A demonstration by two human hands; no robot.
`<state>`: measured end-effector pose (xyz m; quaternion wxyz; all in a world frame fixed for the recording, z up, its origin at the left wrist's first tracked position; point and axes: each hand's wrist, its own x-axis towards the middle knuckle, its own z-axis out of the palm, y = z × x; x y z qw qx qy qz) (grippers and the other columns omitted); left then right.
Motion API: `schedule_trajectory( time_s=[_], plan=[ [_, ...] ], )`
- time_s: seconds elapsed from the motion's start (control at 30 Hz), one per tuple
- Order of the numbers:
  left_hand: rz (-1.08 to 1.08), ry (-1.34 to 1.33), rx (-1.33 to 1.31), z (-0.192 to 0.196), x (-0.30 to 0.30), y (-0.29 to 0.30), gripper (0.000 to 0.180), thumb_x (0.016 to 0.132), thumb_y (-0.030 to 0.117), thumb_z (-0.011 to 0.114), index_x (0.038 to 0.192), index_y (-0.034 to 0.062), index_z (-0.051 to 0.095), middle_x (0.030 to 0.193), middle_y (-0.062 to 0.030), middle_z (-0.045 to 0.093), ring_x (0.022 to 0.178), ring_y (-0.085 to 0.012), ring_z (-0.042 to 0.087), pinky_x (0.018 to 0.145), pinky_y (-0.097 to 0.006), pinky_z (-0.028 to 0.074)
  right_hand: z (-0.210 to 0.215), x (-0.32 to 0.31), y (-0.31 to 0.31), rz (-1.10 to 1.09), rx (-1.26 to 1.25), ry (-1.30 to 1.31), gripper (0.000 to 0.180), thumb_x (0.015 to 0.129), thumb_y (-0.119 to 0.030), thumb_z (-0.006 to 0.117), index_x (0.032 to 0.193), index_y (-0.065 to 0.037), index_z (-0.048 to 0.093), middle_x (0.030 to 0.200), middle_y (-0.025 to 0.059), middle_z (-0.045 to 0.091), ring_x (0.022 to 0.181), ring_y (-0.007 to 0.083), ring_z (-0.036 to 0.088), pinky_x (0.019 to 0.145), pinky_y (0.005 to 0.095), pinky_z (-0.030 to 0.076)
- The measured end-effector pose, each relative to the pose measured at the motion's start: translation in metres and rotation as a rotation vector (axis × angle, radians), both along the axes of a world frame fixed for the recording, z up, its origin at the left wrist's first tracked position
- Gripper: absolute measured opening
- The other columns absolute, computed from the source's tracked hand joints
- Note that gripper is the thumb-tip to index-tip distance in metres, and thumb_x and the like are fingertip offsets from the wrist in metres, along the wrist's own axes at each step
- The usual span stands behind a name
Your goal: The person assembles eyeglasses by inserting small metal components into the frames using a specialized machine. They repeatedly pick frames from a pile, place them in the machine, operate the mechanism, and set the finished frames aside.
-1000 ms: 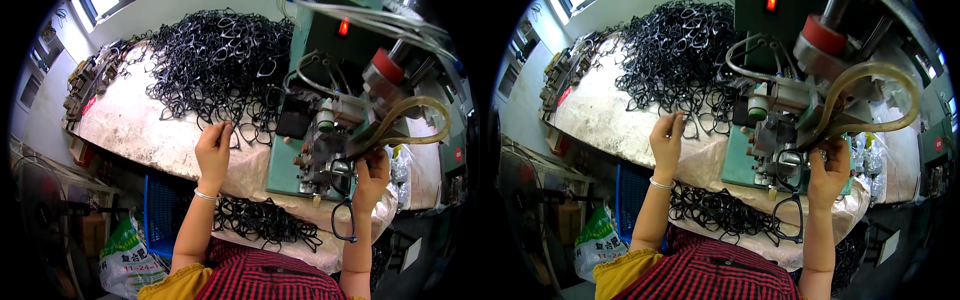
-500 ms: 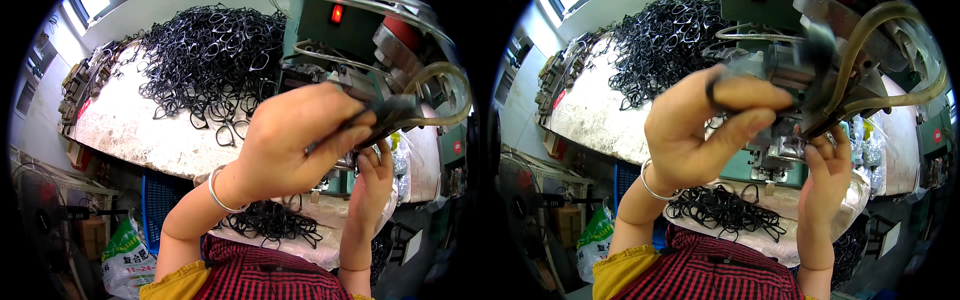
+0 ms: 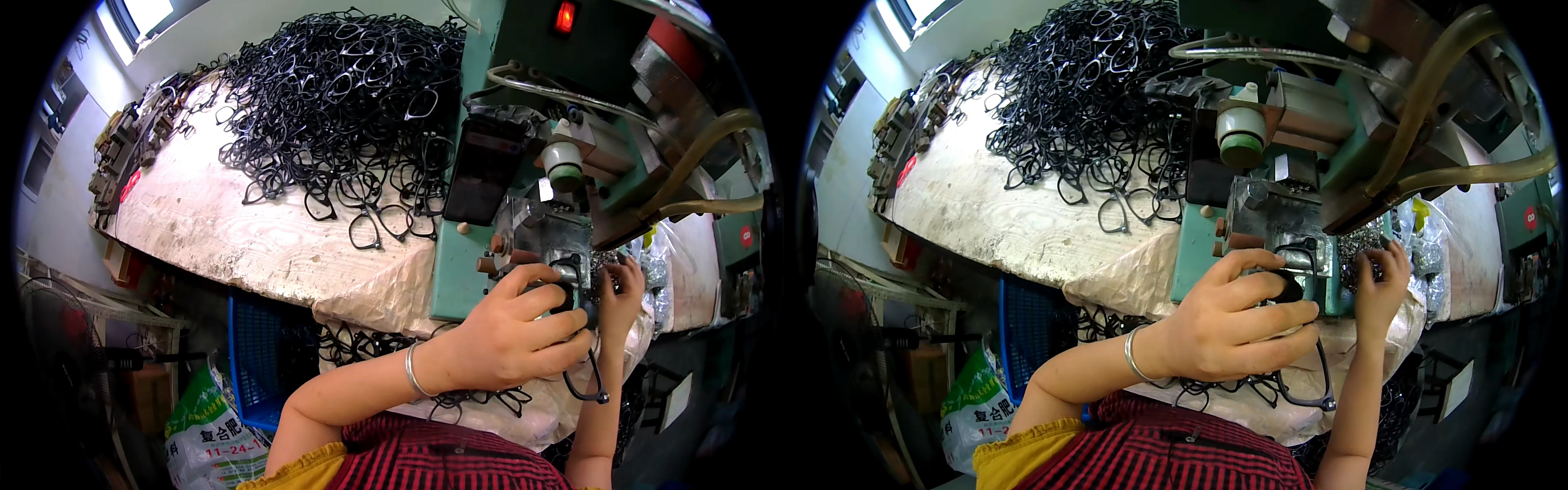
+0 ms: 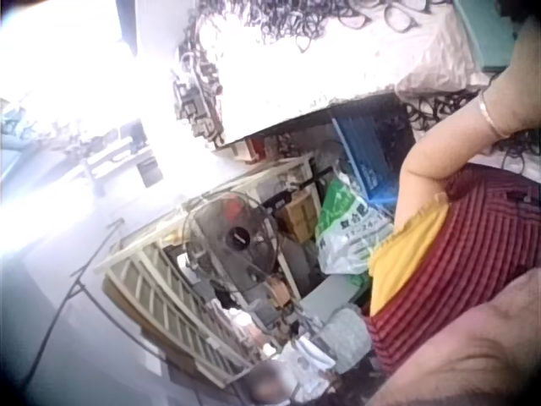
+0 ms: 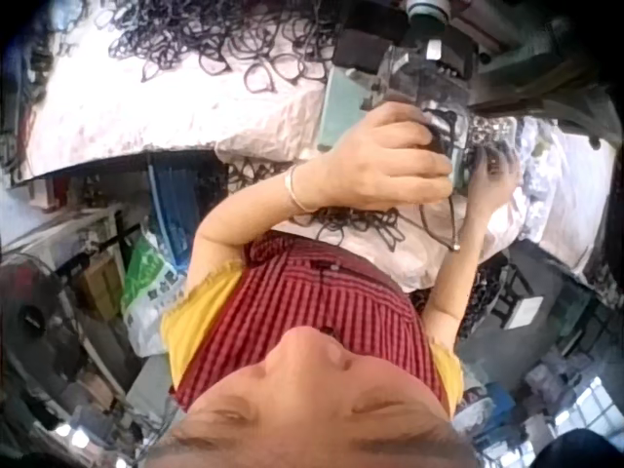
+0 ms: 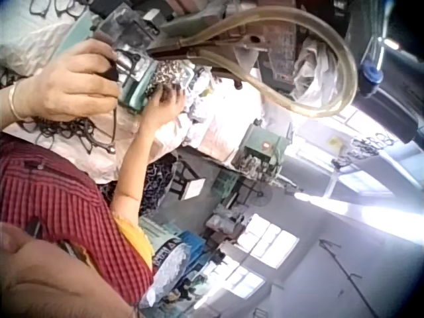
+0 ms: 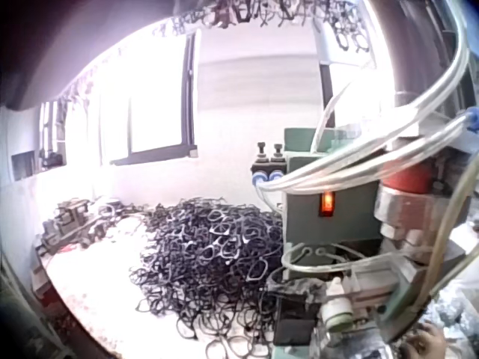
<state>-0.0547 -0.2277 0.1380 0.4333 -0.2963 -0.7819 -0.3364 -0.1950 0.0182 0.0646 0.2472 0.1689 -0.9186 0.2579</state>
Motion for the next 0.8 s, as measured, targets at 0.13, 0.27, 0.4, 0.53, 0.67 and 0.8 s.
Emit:
schedule_trajectory(
  time_s=[0.13, 0.27, 0.4, 0.53, 0.67, 0.8],
  plan=[
    [0.002, 0.042, 0.052, -0.008, -0.002, 0.001, 0.022, 0.075, 0.018, 0.065, 0.095, 0.0105, 0.066, 0.102, -0.0026, 0.064, 0.085, -0.0188, 0.057, 0.090, -0.045, 0.051, 0.007, -0.008, 0.002, 0.018, -0.365, -0.217, 0.010, 0.085, -0.008, 0.071, 0.088, 0.000, 0.064, 0.100, 0.0099, 0.063, 0.097, 0.0229, 0.060, 0.088, 0.0304, 0.044],
    [0.001, 0.039, 0.088, -0.011, -0.002, 0.005, 0.021, 0.074, 0.016, 0.064, 0.093, 0.0096, 0.066, 0.100, -0.0024, 0.064, 0.083, -0.0180, 0.057, 0.090, -0.045, 0.051, 0.008, 0.006, -0.006, -0.102, -0.294, -0.183, 0.008, 0.088, -0.008, 0.066, 0.089, -0.001, 0.062, 0.086, 0.0039, 0.062, 0.077, 0.0141, 0.054, 0.074, 0.0259, 0.044],
    [0.039, 0.037, 0.094, -0.017, 0.000, 0.007, 0.020, 0.076, 0.017, 0.067, 0.096, 0.0114, 0.068, 0.105, -0.0021, 0.066, 0.083, -0.0169, 0.057, 0.095, -0.047, 0.051, -0.007, 0.000, 0.004, -0.034, -0.184, -0.061, 0.006, 0.090, -0.007, 0.062, 0.090, -0.001, 0.061, 0.086, 0.0041, 0.063, 0.077, 0.0145, 0.055, 0.076, 0.0274, 0.045],
    [0.139, -0.082, 0.149, -0.037, 0.034, 0.004, 0.021, 0.080, 0.018, 0.069, 0.101, 0.0170, 0.071, 0.116, -0.0030, 0.067, 0.085, -0.0156, 0.058, 0.103, -0.052, 0.046, -0.004, 0.007, -0.014, -0.018, -0.275, -0.010, 0.007, 0.092, -0.005, 0.061, 0.096, -0.001, 0.064, 0.091, 0.0057, 0.065, 0.086, 0.0147, 0.060, 0.083, 0.0273, 0.046],
    [0.612, -0.231, 0.015, -0.051, 0.054, -0.080, 0.022, 0.077, 0.007, 0.070, 0.099, 0.0105, 0.068, 0.112, -0.0104, 0.067, 0.097, -0.0282, 0.060, 0.090, -0.042, 0.043, 0.003, 0.019, -0.002, -0.006, -0.295, -0.090, 0.015, 0.094, -0.003, 0.059, 0.107, -0.001, 0.067, 0.098, 0.0054, 0.067, 0.090, 0.0128, 0.061, 0.085, 0.0259, 0.047],
    [0.905, -0.611, -0.178, -0.066, 0.052, -0.156, 0.029, 0.075, 0.005, 0.070, 0.104, 0.0088, 0.066, 0.131, -0.0145, 0.055, 0.124, -0.0441, 0.045, 0.108, -0.051, 0.034, 0.000, 0.019, -0.002, 0.054, -0.474, -0.153, 0.015, 0.094, -0.002, 0.060, 0.106, 0.001, 0.067, 0.098, 0.0044, 0.067, 0.090, 0.0113, 0.061, 0.086, 0.0240, 0.047]
  ],
)
